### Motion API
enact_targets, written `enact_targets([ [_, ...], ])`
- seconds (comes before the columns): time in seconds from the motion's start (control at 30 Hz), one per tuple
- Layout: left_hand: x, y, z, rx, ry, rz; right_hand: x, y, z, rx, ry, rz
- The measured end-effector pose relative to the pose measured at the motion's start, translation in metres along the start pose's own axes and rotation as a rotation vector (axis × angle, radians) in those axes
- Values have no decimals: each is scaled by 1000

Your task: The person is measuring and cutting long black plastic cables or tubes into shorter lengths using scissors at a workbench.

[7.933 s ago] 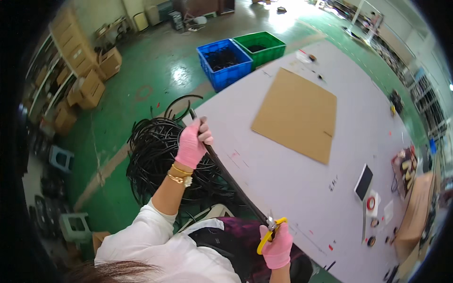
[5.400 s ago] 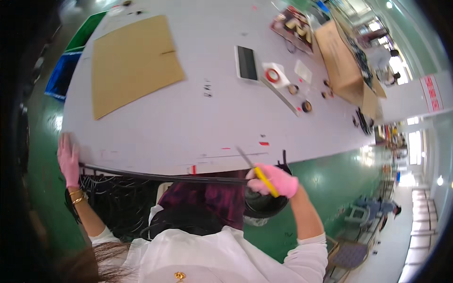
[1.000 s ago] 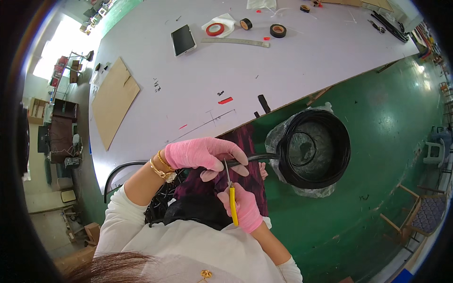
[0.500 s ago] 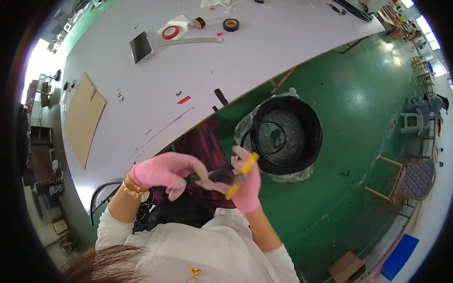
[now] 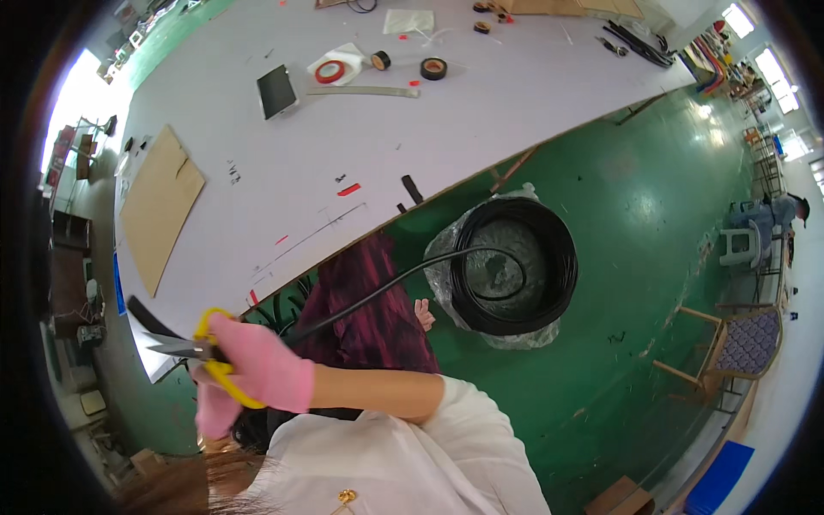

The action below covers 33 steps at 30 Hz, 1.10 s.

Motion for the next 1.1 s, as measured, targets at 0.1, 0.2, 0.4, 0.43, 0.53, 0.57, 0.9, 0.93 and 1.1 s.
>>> enact_targets([
  [0.1,57,-3,-9,-166,652,79,63,-14,-12,93,157,201],
  [0.2,67,-15,-18,-275,1126,100,57,-25,23,-160,-86,63],
  [0.4,-30,-60,0,-138,1465,-158,7,-51,-20,69,-219,-33],
  [0.43,-40,-63,3,-160,1608,-172,21,-54,-41,134,-50,36],
  [0.53,-68,-77,3,-50,1874,-65,74,-22,-101,499,129,250],
  [0.57,-84,-82,14,-18,1874,-134,86,-9,-112,624,163,334],
  [0.9,-247,-59,170,-117,685,-1251,102,-37,-121,533,672,476],
  [0.93,-260,-36,163,-203,186,-1535,107,-45,-122,441,782,560],
  [1.1,-257,-57,132,17,-500,-1256,118,-79,-146,248,1070,745],
])
Point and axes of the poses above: each hand's wrist, its own y-axis away from the middle knuckle, its own x-axis out of the palm, z = x × y, the point moved 9 cm from there along -y, towards the middle knuckle, and after that the axes turned 10 degrees about -z, right-handed, at the moved point
